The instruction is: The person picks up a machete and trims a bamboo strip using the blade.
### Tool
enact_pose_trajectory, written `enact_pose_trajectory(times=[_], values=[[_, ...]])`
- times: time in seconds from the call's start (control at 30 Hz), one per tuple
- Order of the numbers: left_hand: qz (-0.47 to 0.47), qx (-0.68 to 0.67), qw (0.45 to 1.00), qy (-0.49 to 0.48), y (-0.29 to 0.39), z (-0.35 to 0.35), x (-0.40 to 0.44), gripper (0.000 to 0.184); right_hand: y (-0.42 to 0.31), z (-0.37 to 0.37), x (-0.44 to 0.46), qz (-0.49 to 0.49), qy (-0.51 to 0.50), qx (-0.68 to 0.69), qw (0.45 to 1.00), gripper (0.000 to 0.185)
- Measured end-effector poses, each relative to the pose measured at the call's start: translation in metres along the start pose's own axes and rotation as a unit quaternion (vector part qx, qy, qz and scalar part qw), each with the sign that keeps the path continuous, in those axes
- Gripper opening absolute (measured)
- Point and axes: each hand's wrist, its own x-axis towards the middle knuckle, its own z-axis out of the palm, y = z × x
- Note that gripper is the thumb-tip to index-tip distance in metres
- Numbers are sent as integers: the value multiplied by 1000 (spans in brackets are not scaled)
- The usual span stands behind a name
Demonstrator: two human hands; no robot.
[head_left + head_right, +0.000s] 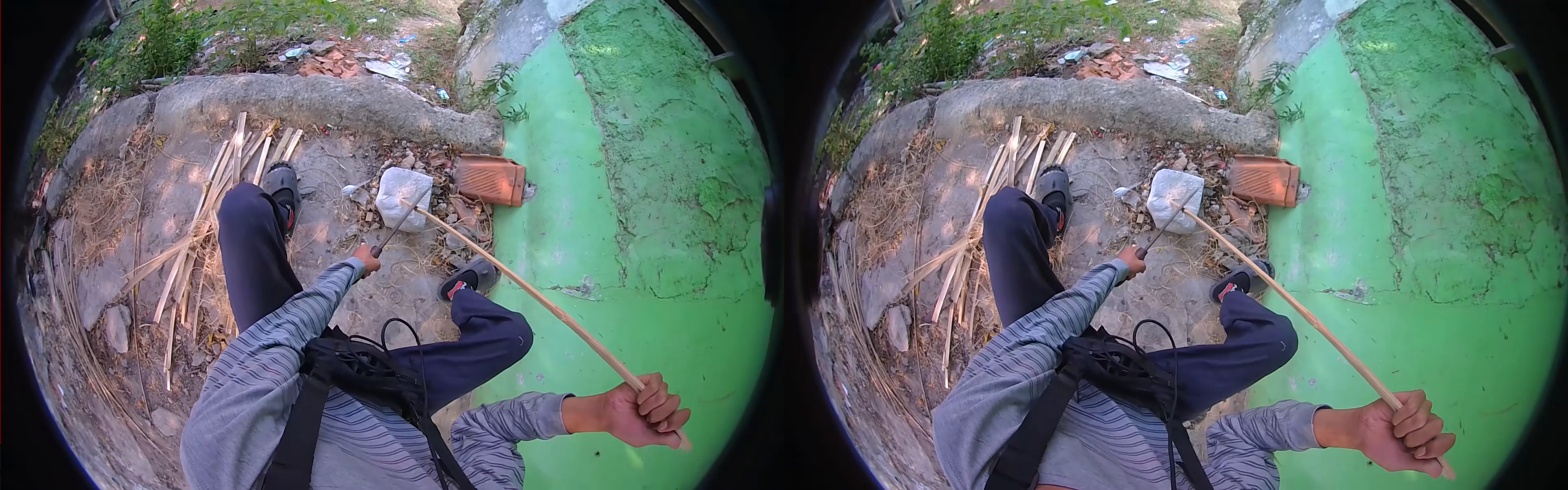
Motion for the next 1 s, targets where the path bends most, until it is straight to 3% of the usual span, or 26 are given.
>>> enact_pose_trajectory(times=[0.2, 0.27, 0.33, 0.4, 0.47, 0.53, 0.57, 0.67, 0.73, 0.77, 0.83, 0.87, 0.93, 0.97, 1.0], values=[[66, -7, 998, -20, 55, -10, -50, 23, 5, 6, -2, -29, -76, 73, 994, 46], [179, 17, 984, -4, 72, -20, -76, 25, 7, 17, -8, -26, -133, 119, 984, 47], [155, 38, 987, -33, 100, -36, -116, 27, 5, 20, -15, -24, -138, 136, 981, 47], [326, 170, 930, -3, 112, -43, -145, 29, 9, 39, -21, -37, -159, 158, 974, 46], [332, 178, 926, -9, 122, -50, -177, 31, 4, 44, -27, -46, -146, 152, 976, 44], [368, 177, 913, 6, 130, -60, -208, 31, -4, 47, -31, -50, -204, 9, 978, 37], [360, 188, 913, 10, 135, -66, -224, 30, -10, 40, -30, -34, -277, 9, 960, 48], [316, 192, 929, 15, 138, -85, -250, 30, -7, 51, -38, -84, -244, 4, 966, 46], [363, 154, 917, 62, 131, -92, -256, 30, 8, 50, -39, -107, -267, 16, 958, 49], [337, 126, 930, 74, 128, -97, -259, 30, 20, 58, -40, -134, -203, 17, 970, 48], [325, 77, 935, 121, 123, -105, -261, 32, 47, 57, -33, -120, -174, 43, 976, 49], [326, 78, 934, 123, 114, -110, -256, 32, 66, 53, -27, -82, -210, 71, 972, 50], [272, 2, 948, 166, 95, -121, -241, 32, 105, 57, -31, 13, -140, 38, 989, 55], [215, 4, 963, 164, 111, -124, -264, 31, 125, 53, -40, 60, -108, -26, 992, 59], [217, 3, 962, 169, 114, -128, -274, 31, 141, 51, -49, 107, -75, -89, 987, 63]])
